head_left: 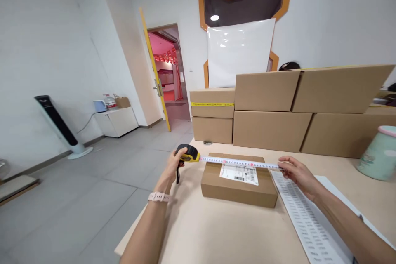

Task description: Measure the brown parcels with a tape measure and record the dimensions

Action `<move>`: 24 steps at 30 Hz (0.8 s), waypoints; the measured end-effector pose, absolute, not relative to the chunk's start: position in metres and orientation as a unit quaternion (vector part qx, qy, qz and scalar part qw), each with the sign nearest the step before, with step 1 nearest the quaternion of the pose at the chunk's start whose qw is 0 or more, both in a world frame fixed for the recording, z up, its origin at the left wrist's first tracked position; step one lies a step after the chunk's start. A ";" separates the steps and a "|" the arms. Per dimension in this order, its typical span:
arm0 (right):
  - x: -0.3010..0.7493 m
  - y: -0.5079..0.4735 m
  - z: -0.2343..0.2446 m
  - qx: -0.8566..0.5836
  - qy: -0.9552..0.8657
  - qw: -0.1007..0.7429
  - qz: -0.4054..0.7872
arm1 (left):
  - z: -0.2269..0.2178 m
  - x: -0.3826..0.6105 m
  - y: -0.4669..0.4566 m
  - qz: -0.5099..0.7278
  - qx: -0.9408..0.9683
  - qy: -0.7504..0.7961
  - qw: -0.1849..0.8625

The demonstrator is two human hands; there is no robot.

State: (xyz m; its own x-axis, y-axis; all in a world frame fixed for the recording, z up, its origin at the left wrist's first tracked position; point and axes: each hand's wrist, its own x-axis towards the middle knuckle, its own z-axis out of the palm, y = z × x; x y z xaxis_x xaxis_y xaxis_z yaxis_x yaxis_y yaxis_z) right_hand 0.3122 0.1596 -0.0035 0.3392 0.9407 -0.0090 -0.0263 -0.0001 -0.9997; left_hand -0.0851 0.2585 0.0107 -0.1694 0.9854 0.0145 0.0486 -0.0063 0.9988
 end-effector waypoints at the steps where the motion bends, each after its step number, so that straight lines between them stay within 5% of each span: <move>1: 0.313 0.157 -0.009 -0.578 -0.394 0.578 0.419 | 0.007 -0.088 0.260 0.532 0.462 0.559 0.438; 18: 0.282 0.156 -0.019 -0.611 -0.409 0.543 0.406 | -0.013 -0.110 0.265 0.563 0.422 0.558 0.441; 24: 0.277 0.159 -0.030 -0.565 -0.329 0.566 0.502 | -0.014 -0.112 0.266 0.568 0.409 0.564 0.439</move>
